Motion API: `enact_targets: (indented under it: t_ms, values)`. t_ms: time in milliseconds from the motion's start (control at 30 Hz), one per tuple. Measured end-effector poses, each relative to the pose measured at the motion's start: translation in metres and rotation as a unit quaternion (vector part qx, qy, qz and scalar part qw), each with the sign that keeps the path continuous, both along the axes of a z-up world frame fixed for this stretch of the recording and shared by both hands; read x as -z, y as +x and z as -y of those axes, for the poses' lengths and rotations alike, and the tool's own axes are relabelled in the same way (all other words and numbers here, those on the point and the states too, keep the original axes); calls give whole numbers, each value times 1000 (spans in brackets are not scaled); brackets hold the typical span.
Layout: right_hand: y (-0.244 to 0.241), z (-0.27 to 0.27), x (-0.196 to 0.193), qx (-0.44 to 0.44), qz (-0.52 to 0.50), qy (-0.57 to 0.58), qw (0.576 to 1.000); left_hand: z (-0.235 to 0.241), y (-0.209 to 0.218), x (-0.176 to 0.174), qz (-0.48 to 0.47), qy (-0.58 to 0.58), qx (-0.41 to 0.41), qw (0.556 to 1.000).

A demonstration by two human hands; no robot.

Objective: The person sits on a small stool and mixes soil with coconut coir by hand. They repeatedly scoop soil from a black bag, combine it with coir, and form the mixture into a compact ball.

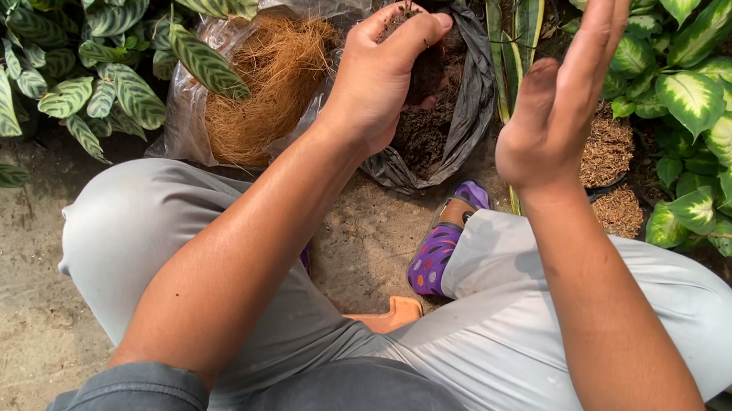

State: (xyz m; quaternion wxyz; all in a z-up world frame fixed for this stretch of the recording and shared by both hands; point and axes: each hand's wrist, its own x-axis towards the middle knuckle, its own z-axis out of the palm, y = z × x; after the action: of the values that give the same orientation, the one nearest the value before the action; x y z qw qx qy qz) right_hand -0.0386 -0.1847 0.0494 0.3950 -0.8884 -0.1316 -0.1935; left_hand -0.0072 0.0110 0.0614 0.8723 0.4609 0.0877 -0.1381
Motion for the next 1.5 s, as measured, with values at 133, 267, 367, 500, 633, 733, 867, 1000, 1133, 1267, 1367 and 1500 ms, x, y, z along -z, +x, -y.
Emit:
enact_targets:
  t_ms: [133, 267, 367, 500, 633, 733, 867, 1000, 1133, 1267, 1367, 1500]
  values:
    - [4, 7, 3, 18, -15, 8, 1000, 6, 3, 9, 21, 12, -8, 1000]
    - [5, -2, 2, -1, -22, -9, 1000, 4, 4, 18, 15, 46, -28, 998]
    - [4, -9, 1, -18, -20, -44, 999, 4, 8, 23, 11, 89, -39, 995]
    - [-2, -21, 5, -56, -16, -88, 994, 3, 10, 30, 15, 61, -63, 996]
    - [-3, -25, 4, -66, -20, -88, 994, 5, 11, 34, 61, 92, -79, 991]
    - [0, -24, 4, -75, -17, -78, 994, 6, 14, 37, 44, 151, -74, 985]
    - [-2, -24, 6, -86, 22, -130, 987, 7, 11, 40, 41, 109, -44, 992]
    - [-5, -35, 6, -80, 74, -195, 975, 11, 5, 32, -1, 17, 50, 999]
    - [-7, -40, 0, -50, 82, -215, 972, 20, -7, 19, 34, -35, 91, 995]
    - [-10, -40, -5, -61, 66, -174, 981, 13, -19, 8, 40, -79, 141, 986]
    - [-15, -41, -5, -96, 29, -100, 990, 7, -25, 4, 106, 9, 153, 982]
    - [-18, -41, -3, -99, -20, -110, 989, 13, -29, 7, 1, -83, 112, 990]
